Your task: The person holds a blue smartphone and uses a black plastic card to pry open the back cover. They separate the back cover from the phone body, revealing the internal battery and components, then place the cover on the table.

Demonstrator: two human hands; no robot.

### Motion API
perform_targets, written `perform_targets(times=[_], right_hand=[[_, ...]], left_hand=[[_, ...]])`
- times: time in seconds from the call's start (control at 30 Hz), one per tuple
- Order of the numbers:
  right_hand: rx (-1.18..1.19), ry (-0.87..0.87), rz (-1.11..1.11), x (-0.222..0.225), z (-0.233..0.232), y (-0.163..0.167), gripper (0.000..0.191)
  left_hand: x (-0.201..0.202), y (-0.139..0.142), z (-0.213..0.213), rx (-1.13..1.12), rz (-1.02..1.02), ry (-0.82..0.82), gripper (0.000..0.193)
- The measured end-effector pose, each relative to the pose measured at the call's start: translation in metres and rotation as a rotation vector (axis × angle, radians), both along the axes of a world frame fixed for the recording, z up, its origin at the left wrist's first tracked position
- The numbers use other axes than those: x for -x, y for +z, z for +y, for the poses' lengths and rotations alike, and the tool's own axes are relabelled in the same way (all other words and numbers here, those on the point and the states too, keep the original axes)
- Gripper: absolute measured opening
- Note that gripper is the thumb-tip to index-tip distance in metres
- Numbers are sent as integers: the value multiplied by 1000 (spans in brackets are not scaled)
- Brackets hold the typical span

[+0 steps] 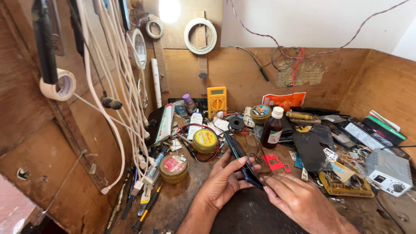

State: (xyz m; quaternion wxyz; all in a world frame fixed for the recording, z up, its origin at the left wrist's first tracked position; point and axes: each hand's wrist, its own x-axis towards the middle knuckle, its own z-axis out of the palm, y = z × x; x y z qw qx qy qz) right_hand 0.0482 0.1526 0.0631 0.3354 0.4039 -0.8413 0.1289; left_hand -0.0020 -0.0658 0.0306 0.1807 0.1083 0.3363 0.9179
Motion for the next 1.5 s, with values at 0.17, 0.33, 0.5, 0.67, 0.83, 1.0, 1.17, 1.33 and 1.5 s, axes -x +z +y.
perform_targets(times=[0.17,0.33,0.5,0.67,0.83,1.0,1.17,1.33,1.5], right_hand=[[-55,-61,-64,0,-2,-5,23],[-15,-120,-121,0,-6,-18,25],[27,-167,-147,-1,-7,-31,24],[79,-222,-87,1,-10,-40,21],[107,-224,-45,4,-7,-45,19],[193,-252,-39,4,-9,-48,21],[490,-404,-253,-5,-5,-58,29],[1439,-108,-958,-5,-11,-84,29],[1772,-135,-1294,5,-29,-88,35]], left_hand=[[1,-1,0,46,-10,11,69],[1,-1,1,55,-15,16,70],[2,-5,0,38,-16,12,69],[5,-10,0,16,-10,6,65],[5,-12,0,-21,0,-1,60],[1,-6,-2,-31,0,14,60],[-4,1,-2,-75,1,26,60],[-5,2,-1,-156,56,11,55],[-8,8,-2,-164,98,-3,51]])
